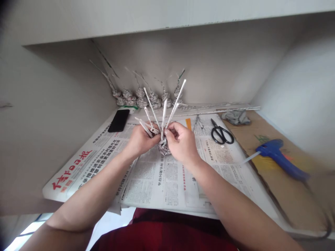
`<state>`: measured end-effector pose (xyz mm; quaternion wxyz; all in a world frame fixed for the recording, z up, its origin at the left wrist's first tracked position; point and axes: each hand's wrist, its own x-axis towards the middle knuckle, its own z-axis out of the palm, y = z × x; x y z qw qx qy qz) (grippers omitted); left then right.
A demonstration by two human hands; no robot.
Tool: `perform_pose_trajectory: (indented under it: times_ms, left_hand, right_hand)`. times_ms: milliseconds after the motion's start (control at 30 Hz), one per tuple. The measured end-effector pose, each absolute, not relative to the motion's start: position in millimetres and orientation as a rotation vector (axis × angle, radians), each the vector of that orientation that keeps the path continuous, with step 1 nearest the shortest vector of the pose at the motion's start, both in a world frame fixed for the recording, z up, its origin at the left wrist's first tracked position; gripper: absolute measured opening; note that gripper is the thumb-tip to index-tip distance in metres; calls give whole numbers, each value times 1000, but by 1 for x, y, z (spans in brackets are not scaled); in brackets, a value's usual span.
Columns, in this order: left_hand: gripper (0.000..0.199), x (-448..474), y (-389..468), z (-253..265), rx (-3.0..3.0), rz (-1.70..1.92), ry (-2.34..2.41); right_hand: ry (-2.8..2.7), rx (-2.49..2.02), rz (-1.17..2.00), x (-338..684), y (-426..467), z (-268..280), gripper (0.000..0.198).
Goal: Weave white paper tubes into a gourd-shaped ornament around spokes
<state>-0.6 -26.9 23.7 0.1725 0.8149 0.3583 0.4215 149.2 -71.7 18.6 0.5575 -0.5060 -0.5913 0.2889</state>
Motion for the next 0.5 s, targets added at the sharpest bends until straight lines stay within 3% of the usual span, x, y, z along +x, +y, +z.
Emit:
perform_pose_trajectory:
  times_ms: [300,500]
  left_hand:
    - [6,2,-27,18,2063,1234,1021]
    - [14,4,-27,25,1951,1185,976]
  right_hand:
    - [-1468,-1136,701,152,-75,21,6]
    - [-1227,-1145,879,153,-71,16,20]
